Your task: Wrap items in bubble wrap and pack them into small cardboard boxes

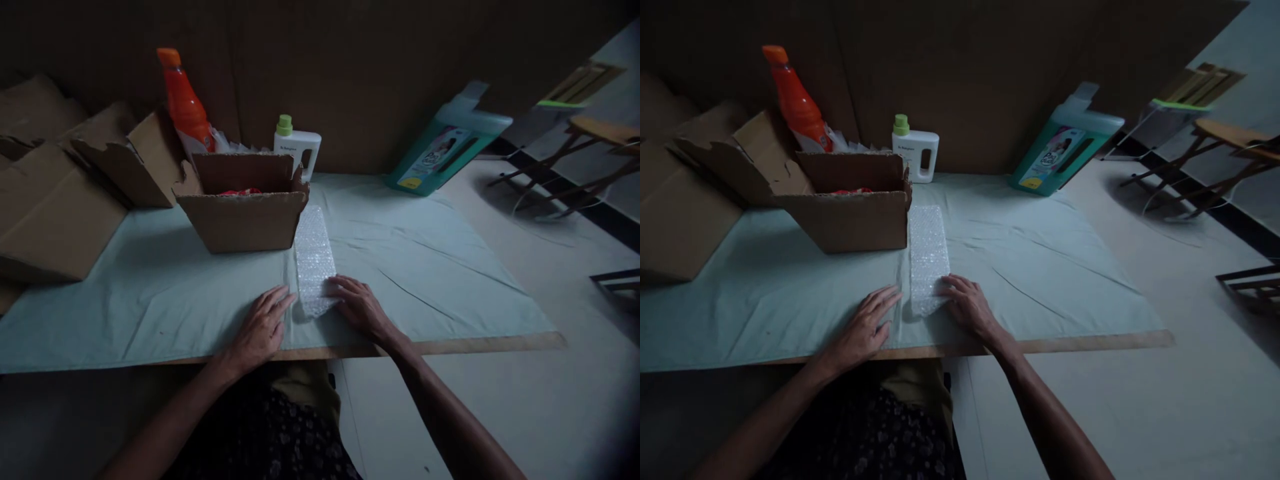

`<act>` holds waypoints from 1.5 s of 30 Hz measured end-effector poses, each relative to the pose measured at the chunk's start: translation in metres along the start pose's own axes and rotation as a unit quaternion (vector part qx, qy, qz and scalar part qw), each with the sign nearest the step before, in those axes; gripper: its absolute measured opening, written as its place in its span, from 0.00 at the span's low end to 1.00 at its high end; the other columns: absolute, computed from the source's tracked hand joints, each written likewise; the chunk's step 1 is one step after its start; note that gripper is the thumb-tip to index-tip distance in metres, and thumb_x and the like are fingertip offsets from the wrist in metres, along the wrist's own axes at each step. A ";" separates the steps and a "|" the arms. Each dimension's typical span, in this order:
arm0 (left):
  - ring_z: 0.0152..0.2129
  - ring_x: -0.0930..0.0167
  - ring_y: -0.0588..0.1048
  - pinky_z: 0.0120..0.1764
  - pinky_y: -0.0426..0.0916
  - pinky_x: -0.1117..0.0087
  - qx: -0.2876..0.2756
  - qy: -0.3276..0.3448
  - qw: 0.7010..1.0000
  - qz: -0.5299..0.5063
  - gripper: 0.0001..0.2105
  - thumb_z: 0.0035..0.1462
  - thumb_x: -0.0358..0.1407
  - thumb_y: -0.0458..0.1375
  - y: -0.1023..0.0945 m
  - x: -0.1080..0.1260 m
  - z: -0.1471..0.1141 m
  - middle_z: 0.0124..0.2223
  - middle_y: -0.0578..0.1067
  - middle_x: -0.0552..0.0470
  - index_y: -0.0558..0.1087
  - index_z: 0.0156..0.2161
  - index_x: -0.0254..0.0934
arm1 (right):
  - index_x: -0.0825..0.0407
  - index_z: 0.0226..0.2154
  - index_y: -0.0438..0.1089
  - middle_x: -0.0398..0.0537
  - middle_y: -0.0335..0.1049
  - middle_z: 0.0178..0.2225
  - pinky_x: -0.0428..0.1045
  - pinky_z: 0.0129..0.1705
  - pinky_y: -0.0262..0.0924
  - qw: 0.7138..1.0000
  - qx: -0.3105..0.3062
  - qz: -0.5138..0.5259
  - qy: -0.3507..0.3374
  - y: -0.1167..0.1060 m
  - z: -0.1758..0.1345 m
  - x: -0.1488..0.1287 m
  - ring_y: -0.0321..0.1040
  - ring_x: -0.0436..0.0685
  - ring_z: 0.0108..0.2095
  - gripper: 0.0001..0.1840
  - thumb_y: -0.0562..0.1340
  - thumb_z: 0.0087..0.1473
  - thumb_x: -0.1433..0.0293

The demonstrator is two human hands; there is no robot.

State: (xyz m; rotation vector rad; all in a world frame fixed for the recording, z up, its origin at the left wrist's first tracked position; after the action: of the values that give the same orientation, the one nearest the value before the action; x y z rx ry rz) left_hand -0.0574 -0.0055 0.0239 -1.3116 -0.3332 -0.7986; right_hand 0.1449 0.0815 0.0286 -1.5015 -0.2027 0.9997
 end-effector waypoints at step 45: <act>0.51 0.60 0.72 0.54 0.70 0.56 0.096 0.032 0.993 0.053 0.19 0.61 0.35 0.60 0.000 0.029 -0.002 0.53 0.74 0.40 0.70 0.57 0.34 | 0.50 0.48 0.73 0.51 0.78 0.48 0.58 0.50 0.60 0.990 0.129 -0.046 -0.045 0.019 -0.034 -0.070 0.70 0.62 0.53 0.11 0.60 0.64 0.72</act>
State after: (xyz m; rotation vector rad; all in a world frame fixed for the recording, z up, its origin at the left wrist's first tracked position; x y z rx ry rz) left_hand -0.0380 -0.0168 0.0420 -1.1130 -0.2797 -0.6995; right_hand 0.1170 0.0072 0.0391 -1.2040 -0.1962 0.9809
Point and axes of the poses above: each hand's wrist, its own z-axis towards the middle knuckle, its own y-axis out of the palm, x = y × z, the point moved 8 cm from there along z, towards the middle knuckle
